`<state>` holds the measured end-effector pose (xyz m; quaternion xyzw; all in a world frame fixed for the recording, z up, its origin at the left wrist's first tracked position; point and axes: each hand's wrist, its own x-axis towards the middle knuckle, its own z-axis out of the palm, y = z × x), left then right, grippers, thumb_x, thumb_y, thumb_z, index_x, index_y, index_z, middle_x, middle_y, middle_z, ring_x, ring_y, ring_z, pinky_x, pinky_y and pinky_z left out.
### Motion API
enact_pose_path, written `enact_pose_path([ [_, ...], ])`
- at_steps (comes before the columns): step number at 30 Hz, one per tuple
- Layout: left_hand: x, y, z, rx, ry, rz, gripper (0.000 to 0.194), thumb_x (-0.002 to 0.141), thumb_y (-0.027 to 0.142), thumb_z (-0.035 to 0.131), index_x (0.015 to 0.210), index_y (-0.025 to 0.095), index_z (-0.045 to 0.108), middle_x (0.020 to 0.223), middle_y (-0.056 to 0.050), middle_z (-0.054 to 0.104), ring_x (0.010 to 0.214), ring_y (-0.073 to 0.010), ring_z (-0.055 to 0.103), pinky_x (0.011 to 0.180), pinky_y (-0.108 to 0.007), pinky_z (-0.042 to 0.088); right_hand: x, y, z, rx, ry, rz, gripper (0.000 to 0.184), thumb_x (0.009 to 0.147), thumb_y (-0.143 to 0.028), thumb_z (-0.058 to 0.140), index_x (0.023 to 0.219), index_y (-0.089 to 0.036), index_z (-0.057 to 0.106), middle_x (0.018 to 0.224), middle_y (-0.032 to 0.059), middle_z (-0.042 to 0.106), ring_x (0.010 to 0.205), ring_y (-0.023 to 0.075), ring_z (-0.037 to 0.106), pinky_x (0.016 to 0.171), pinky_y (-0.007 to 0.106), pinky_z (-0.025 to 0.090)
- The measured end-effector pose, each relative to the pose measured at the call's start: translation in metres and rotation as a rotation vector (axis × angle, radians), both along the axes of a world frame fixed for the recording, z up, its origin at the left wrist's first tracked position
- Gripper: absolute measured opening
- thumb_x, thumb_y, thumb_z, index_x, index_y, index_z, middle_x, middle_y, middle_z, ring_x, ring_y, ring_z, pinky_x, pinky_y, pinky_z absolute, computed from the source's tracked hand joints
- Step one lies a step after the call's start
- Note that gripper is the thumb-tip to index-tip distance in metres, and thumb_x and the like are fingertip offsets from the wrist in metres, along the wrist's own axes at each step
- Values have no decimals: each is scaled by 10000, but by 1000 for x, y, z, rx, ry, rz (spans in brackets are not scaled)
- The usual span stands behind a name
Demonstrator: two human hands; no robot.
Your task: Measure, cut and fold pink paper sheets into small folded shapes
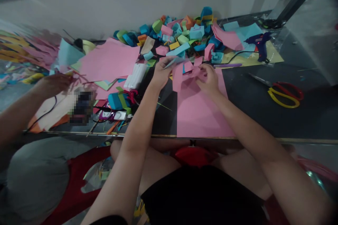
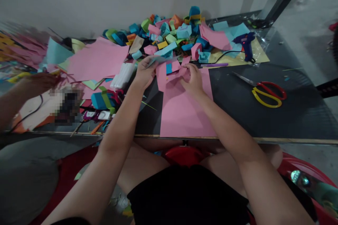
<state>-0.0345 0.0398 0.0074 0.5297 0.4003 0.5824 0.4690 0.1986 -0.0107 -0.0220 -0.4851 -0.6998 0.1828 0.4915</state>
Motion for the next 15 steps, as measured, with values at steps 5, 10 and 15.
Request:
enact_pose_path([
  [5, 18, -4, 2, -61, -207, 49, 402, 769, 439, 917, 967, 185, 677, 1043, -66, 775, 1213, -289, 726, 1081, -459, 602, 2, -3, 5, 25, -39, 1, 777, 903, -628, 667, 1565, -313, 408, 1607, 138, 492, 1450, 374, 488, 1112, 603, 495],
  [10, 36, -20, -6, -105, -166, 34, 391, 827, 531, 833, 974, 193, 704, 1024, -70, 780, 1155, -275, 746, 1026, -421, 617, -2, -8, 14, -43, 127, 93, 738, 842, -780, 662, 1383, -280, 628, 1463, 124, 640, 1288, 337, 628, 1023, 505, 554],
  [15, 49, -27, -33, 5, 183, 267, 425, 949, 579, 668, 1155, 208, 641, 1167, -111, 743, 1176, -261, 707, 1075, -436, 561, 2, -7, 17, -209, 183, -16, 491, 913, -670, 606, 907, -203, 755, 815, 60, 750, 800, 239, 707, 790, 387, 572],
])
